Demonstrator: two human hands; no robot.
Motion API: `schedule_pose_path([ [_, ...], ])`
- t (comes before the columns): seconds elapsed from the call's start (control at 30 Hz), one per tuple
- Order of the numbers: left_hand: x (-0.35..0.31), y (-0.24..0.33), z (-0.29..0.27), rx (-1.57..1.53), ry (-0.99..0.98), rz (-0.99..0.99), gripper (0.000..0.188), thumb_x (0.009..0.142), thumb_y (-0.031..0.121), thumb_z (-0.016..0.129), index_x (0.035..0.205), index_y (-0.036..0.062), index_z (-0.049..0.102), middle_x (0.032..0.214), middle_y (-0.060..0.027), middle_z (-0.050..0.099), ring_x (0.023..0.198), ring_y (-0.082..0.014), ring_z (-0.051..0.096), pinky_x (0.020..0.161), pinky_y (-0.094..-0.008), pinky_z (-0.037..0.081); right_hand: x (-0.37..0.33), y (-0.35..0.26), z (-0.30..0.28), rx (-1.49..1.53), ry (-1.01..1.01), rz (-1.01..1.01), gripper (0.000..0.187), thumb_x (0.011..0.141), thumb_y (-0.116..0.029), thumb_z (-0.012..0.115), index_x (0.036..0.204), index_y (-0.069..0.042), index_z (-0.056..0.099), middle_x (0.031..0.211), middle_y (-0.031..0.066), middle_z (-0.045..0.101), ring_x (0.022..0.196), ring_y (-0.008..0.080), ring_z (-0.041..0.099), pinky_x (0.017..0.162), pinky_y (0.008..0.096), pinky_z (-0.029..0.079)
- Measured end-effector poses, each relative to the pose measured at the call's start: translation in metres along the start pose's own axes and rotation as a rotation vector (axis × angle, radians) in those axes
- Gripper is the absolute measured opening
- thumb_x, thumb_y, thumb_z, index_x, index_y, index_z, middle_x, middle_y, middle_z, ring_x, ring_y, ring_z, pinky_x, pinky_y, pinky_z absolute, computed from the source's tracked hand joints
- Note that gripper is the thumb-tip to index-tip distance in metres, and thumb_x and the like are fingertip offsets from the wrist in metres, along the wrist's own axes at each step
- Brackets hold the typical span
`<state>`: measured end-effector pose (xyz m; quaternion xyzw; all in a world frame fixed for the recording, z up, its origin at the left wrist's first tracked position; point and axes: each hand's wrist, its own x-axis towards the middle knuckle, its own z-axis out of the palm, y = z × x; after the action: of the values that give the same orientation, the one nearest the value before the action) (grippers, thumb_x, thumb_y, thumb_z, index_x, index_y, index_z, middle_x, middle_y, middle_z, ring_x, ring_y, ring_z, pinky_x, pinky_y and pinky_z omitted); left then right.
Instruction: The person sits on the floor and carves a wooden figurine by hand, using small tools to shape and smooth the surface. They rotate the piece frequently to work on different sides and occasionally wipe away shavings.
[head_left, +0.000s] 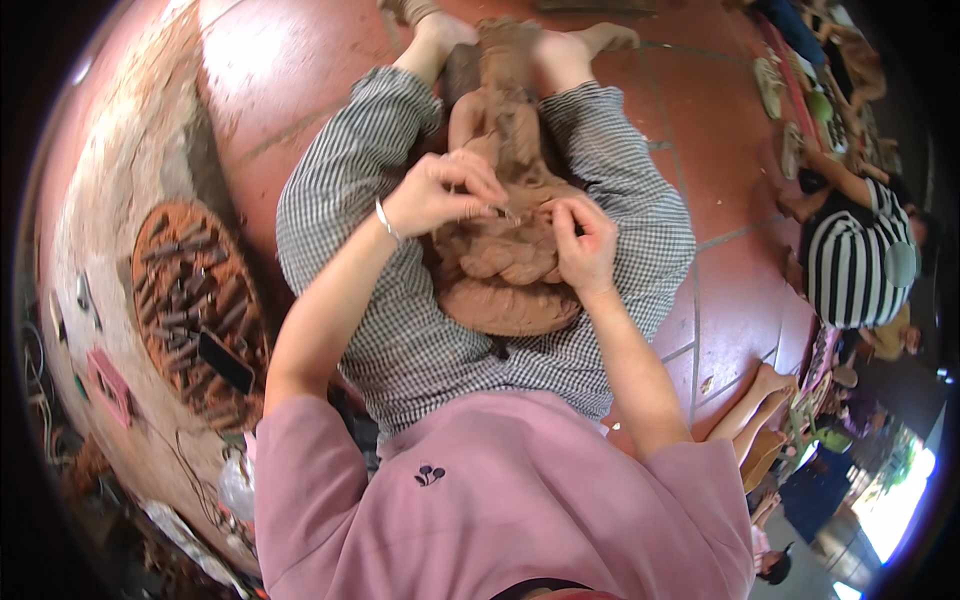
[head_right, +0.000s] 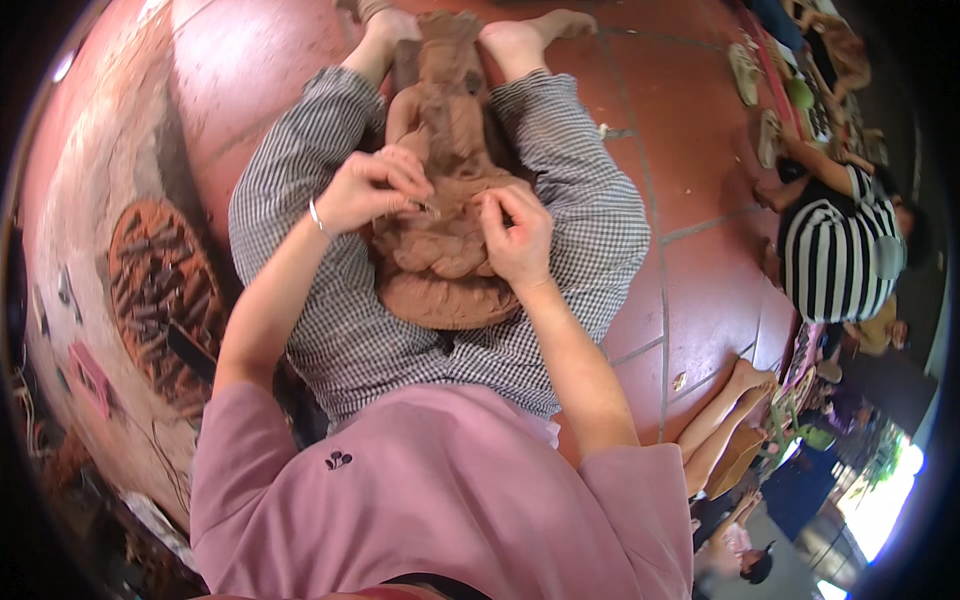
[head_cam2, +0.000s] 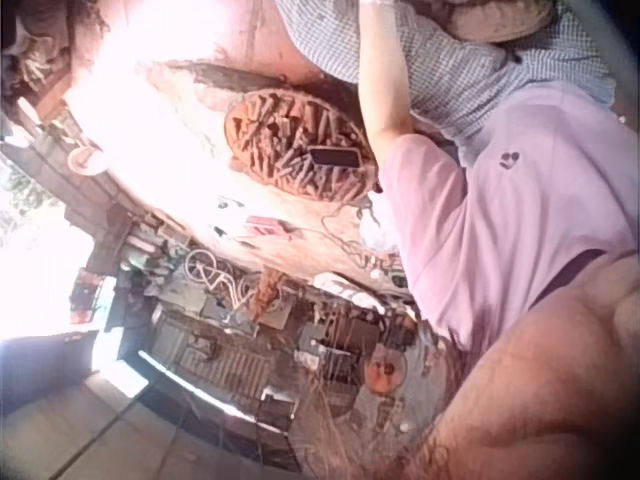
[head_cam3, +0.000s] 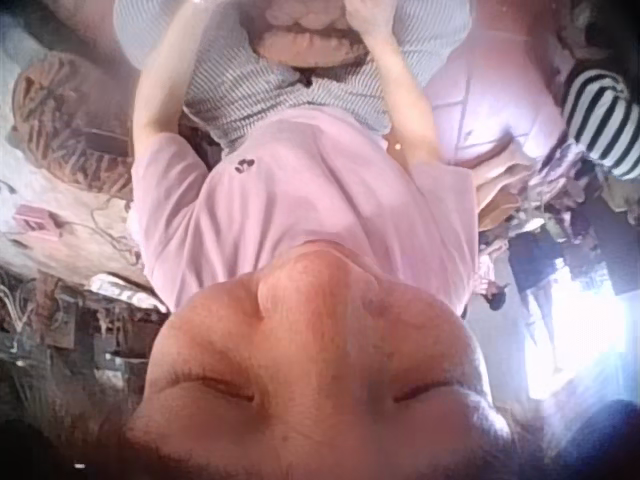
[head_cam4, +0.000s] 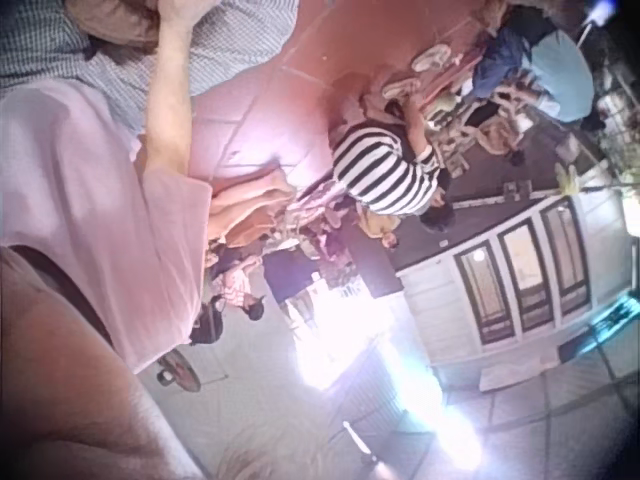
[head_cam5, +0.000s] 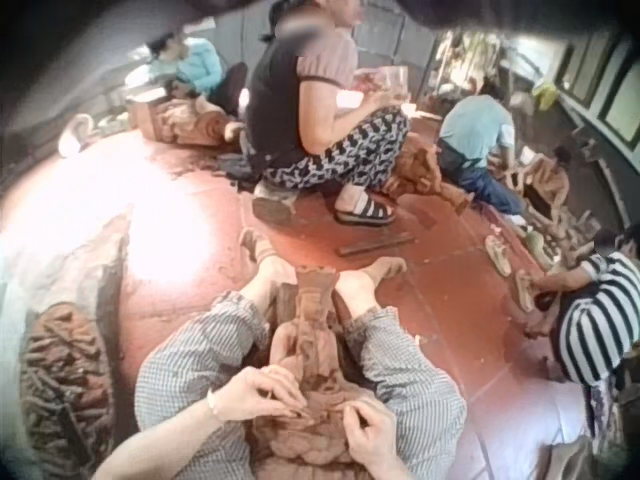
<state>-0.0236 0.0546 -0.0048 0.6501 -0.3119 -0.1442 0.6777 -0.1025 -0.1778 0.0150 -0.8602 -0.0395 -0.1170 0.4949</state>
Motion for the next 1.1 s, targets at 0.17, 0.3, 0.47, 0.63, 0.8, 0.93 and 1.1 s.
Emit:
schedule_pose_path([
  [0.17, -0.001, -0.004, -0.015, -0.019, -0.062, -0.061, 0.014, 0.069, 0.006, 0.082, 0.082, 0.0057, 0.076, 0.096, -0.0059, 0.074, 0.097, -0.0186, 0.061, 0.092, -0.0358, 0.047, 0.002, -0.006, -0.001, 0.016, -0.023, 0.076, 0.010, 0.088, -0.005, 0.061, 0.084, 0.002, 0.066, 0.077, 0.0109, 0.065, 0.071, 0.0223, 0.062, 0.065, 0.0305, 0.048],
  [0.3, -0.003, -0.002, -0.002, -0.021, -0.034, 0.009, 0.013, 0.070, 0.008, 0.082, 0.081, 0.0077, 0.076, 0.095, -0.0036, 0.074, 0.101, -0.0168, 0.059, 0.095, -0.0339, 0.044, 0.001, 0.000, 0.000, -0.012, -0.042, 0.093, 0.011, 0.089, -0.006, 0.061, 0.084, 0.002, 0.067, 0.078, 0.0112, 0.065, 0.071, 0.0223, 0.063, 0.065, 0.0303, 0.048],
  [0.47, 0.003, 0.012, 0.005, 0.132, -0.082, 0.113, 0.009, 0.072, 0.009, 0.080, 0.079, 0.0076, 0.075, 0.091, -0.0011, 0.074, 0.095, -0.0167, 0.060, 0.092, -0.0334, 0.045, 0.002, -0.005, 0.001, -0.023, -0.038, 0.070, 0.012, 0.089, -0.007, 0.060, 0.084, 0.002, 0.067, 0.078, 0.0118, 0.065, 0.072, 0.0229, 0.063, 0.066, 0.0310, 0.049],
  [0.63, 0.003, 0.026, 0.027, 0.342, -0.026, 0.171, 0.007, 0.073, 0.011, 0.077, 0.077, 0.0079, 0.072, 0.084, -0.0033, 0.071, 0.094, -0.0197, 0.062, 0.090, -0.0331, 0.046, 0.001, -0.007, 0.002, -0.065, -0.067, 0.028, 0.012, 0.089, -0.006, 0.059, 0.085, 0.002, 0.067, 0.079, 0.0125, 0.065, 0.073, 0.0238, 0.063, 0.068, 0.0311, 0.049],
  [0.8, -0.030, 0.016, 0.019, 0.095, 0.824, -0.263, 0.007, 0.088, 0.007, 0.069, 0.088, -0.0006, 0.070, 0.081, -0.0031, 0.069, 0.071, -0.0087, 0.061, 0.063, -0.0218, 0.049, 0.000, 0.007, -0.004, 0.027, -0.073, 0.117, 0.015, 0.091, -0.007, 0.057, 0.087, 0.004, 0.067, 0.080, 0.0115, 0.066, 0.073, 0.0206, 0.063, 0.068, 0.0294, 0.048],
  [0.93, -0.046, 0.016, 0.029, 0.045, 0.882, -0.441, 0.010, 0.088, 0.009, 0.067, 0.090, -0.0008, 0.069, 0.068, -0.0014, 0.065, 0.058, -0.0048, 0.054, 0.054, -0.0217, 0.044, 0.000, 0.003, -0.002, 0.021, -0.088, 0.109, 0.017, 0.092, -0.007, 0.055, 0.087, 0.004, 0.066, 0.080, 0.0112, 0.066, 0.074, 0.0196, 0.063, 0.068, 0.0285, 0.049],
  [1.1, -0.040, 0.024, 0.068, -0.271, 0.954, -0.479, 0.014, 0.095, 0.010, 0.062, 0.085, 0.0018, 0.058, 0.069, 0.0053, 0.055, 0.056, 0.0004, 0.045, 0.046, -0.0166, 0.031, -0.001, 0.001, 0.000, 0.012, -0.090, 0.096, 0.017, 0.092, -0.007, 0.055, 0.087, 0.004, 0.066, 0.081, 0.0114, 0.066, 0.074, 0.0198, 0.063, 0.069, 0.0291, 0.049],
])
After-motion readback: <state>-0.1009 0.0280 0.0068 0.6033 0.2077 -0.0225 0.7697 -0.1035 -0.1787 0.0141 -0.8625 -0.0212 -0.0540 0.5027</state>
